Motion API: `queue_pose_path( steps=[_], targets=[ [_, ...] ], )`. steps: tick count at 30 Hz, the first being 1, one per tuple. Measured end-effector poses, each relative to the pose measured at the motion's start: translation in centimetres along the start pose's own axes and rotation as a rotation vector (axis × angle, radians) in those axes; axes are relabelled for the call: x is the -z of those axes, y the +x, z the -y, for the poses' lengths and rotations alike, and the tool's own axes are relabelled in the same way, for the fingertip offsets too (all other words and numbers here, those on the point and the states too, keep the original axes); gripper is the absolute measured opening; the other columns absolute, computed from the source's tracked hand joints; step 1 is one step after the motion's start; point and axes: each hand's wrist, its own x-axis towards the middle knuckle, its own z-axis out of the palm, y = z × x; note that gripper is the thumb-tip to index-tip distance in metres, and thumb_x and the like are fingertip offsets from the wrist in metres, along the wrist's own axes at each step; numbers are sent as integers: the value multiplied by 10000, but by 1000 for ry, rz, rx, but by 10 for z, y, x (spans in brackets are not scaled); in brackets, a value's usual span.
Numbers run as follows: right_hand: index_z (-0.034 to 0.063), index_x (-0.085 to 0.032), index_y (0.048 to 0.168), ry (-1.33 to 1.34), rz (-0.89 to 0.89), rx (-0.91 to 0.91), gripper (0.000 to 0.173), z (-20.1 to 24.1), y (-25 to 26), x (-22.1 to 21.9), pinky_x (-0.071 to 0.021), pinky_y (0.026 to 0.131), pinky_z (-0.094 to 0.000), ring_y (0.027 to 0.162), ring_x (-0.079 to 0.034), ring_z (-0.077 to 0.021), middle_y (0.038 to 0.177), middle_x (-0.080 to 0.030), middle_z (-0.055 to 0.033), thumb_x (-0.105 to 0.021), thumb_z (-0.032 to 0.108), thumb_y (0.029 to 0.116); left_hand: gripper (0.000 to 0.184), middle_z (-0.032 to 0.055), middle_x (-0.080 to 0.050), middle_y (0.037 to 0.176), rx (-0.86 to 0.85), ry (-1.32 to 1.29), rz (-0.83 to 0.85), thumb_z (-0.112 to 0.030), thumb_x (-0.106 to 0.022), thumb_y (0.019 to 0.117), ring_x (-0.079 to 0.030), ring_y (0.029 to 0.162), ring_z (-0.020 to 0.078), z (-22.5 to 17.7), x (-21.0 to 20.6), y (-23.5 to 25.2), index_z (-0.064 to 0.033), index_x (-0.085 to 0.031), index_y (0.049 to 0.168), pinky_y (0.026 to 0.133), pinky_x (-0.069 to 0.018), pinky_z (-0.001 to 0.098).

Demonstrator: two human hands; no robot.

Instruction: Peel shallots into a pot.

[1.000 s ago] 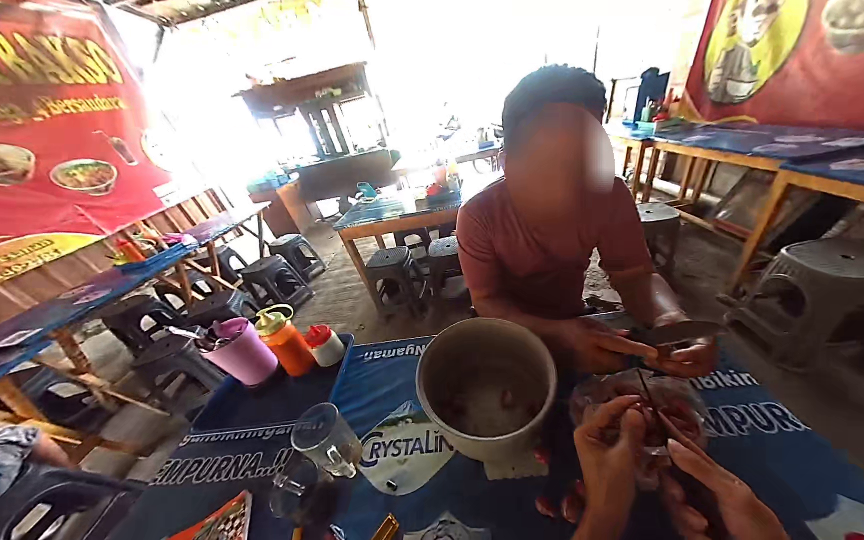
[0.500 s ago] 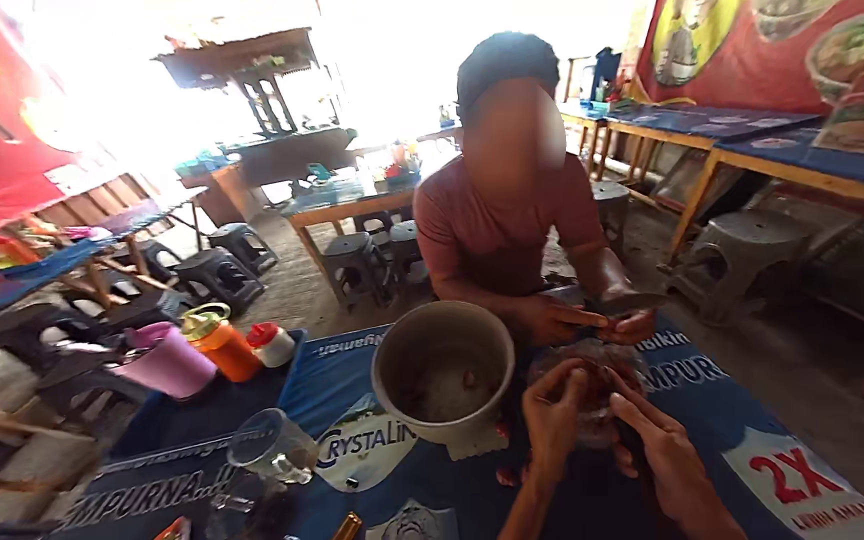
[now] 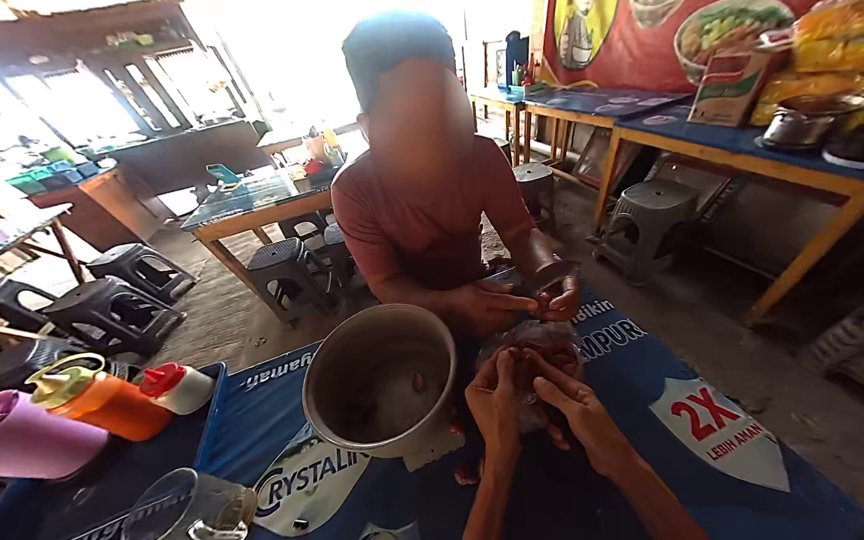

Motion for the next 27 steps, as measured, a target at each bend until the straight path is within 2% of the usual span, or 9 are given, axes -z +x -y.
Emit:
queue_pose_path(
  steps=[2, 5, 12, 15, 17, 19, 22, 25, 27],
  targets=[
    [94, -440, 1545, -15, 27, 20, 479, 0, 0, 0, -426, 401, -190, 475, -482, -43, 958, -673, -21, -461, 160, 1071, 203, 62, -740, 826, 5, 39, -21, -75, -581, 1031, -697, 719, 70, 1, 0, 0, 46, -742, 1005, 701, -591, 229],
    [89, -424, 1554, -28, 58, 68, 500, -3, 1, 0, -432, 409, -187, 491, -495, -40, 1033, -684, -27, -478, 160, 1062, 237, 35, -698, 718, 22, 72, -56, -94, -574, 1038, -646, 618, 53, 2, 0, -1, 28, -738, 919, 602, -554, 214],
    [90, -427, 1553, -148, 92, 151, 527, -8, -1, 0, -444, 427, -184, 513, -514, -32, 1006, -691, -4, -525, 158, 1039, 216, 43, -686, 701, 52, 44, -91, -67, -571, 1036, -654, 614, 60, 0, 0, 0, 42, -707, 908, 607, -564, 213],
    [96, -422, 1558, -199, 98, 162, 546, -9, 0, 1, -446, 439, -185, 536, -527, -29, 1129, -705, -16, -550, 151, 1030, 218, 36, -662, 668, 63, 50, -101, -56, -562, 1036, -629, 575, 51, -1, 0, 0, 45, -693, 894, 571, -546, 204],
    [100, -428, 1555, -242, 84, 168, 547, -12, 1, 3, -444, 441, -190, 535, -523, -31, 1075, -703, -16, -551, 172, 1028, 219, 32, -658, 665, 76, 54, -97, -59, -569, 1033, -624, 573, 53, -1, 0, 0, 46, -692, 884, 568, -544, 210],
    [100, -444, 1547, -258, 59, 171, 525, -12, 2, 4, -445, 444, -188, 534, -520, -28, 1116, -700, -21, -537, 163, 1034, 201, 42, -665, 678, 94, 55, -68, -64, -585, 1027, -632, 584, 66, 0, 0, 0, 44, -686, 890, 579, -551, 222],
    [89, -493, 1514, -239, 11, 167, 479, -9, 4, 7, -442, 434, -187, 505, -504, -30, 1006, -701, -14, -525, 151, 1040, 199, 68, -724, 825, 90, 57, 59, -85, -580, 1035, -679, 696, 74, -2, 4, -1, 58, -715, 1063, 669, -580, 229],
    [83, -470, 1526, -206, 40, 152, 493, -5, 2, 9, -437, 425, -185, 487, -495, -30, 925, -690, -1, -519, 153, 1040, 214, 40, -708, 740, 81, 60, 95, -80, -570, 1034, -653, 625, 60, -5, 5, -2, 40, -738, 980, 606, -557, 209],
    [82, -436, 1546, -175, 81, 135, 517, -3, 1, 10, -438, 424, -184, 495, -499, -35, 937, -688, -1, -513, 153, 1040, 257, 48, -686, 696, 147, 26, 94, -88, -542, 1051, -643, 592, 75, -8, 4, -1, 43, -719, 919, 583, -554, 218]
  ],
)
